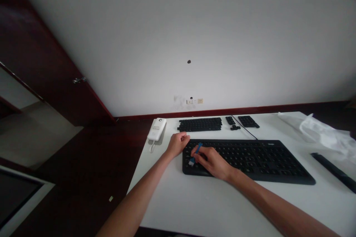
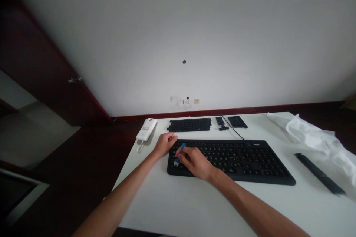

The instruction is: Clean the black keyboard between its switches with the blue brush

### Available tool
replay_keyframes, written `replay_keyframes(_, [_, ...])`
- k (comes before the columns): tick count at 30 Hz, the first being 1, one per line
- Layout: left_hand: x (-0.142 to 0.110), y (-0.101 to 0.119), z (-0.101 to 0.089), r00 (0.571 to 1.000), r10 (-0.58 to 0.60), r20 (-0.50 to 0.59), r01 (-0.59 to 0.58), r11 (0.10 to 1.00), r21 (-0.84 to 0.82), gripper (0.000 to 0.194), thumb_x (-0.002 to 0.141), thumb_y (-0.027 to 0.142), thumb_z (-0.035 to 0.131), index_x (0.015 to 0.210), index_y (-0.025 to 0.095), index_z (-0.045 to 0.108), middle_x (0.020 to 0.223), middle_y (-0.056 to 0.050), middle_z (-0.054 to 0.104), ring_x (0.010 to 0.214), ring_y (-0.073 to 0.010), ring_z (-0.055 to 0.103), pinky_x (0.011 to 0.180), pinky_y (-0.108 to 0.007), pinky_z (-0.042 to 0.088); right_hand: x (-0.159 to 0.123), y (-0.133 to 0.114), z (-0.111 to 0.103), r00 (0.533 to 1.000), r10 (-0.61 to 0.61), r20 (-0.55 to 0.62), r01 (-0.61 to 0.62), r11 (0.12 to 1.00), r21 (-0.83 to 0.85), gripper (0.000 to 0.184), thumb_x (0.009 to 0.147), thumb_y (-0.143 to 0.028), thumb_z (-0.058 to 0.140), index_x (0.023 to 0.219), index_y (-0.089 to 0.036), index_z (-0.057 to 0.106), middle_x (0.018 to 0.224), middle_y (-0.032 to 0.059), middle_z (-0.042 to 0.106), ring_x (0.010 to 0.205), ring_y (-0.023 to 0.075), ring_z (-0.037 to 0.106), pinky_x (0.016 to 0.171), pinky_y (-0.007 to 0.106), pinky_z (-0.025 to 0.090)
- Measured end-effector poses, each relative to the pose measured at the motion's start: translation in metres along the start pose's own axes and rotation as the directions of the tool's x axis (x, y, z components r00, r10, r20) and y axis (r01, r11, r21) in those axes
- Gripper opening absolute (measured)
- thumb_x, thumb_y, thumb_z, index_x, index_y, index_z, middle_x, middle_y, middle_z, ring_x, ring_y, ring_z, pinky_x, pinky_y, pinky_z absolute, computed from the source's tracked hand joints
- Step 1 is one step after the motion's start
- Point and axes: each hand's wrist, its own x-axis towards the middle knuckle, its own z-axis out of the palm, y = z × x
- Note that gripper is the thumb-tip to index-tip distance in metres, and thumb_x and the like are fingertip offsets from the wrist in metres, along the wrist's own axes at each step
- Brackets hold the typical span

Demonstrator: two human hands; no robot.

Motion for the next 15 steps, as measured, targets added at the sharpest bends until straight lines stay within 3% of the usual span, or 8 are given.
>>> replay_keyframes(6, [-0.0004,-0.0007,-0.0019,1.000,0.003,0.003,-0.003,1.000,0.004,0.041,0.092,0.042,0.053,0.062,0.018,0.039,0.059,0.005,0.036,0.060,-0.0106,0.033,0.058,-0.026,0.024,0.0006,0.0016,-0.0010,0.997,-0.025,0.070,0.021,0.999,0.050,0.034,0.107,-0.039,0.045,0.091,-0.018,0.067,0.080,0.0023,0.069,0.070,0.0155,0.062,0.068,0.026,0.046])
replay_keyframes(11, [0.0001,0.0015,-0.0050,1.000,-0.009,0.027,0.009,1.000,-0.017,0.041,0.092,0.044,0.053,0.063,0.018,0.037,0.059,0.005,0.034,0.060,-0.0108,0.032,0.058,-0.026,0.023,0.0001,0.0031,-0.0015,1.000,-0.015,0.012,0.014,0.997,0.076,0.036,0.107,-0.044,0.045,0.097,-0.018,0.067,0.082,0.0032,0.070,0.073,0.0167,0.063,0.070,0.026,0.046])
replay_keyframes(15, [0.0007,0.0017,-0.0063,0.999,0.003,0.033,-0.003,1.000,-0.014,0.041,0.092,0.044,0.052,0.063,0.018,0.039,0.060,0.005,0.036,0.061,-0.0110,0.033,0.059,-0.026,0.024,0.0006,0.0006,-0.0015,0.999,-0.010,0.047,0.008,0.999,0.050,0.035,0.107,-0.044,0.046,0.095,-0.019,0.066,0.081,0.0026,0.070,0.071,0.0164,0.063,0.070,0.027,0.045])
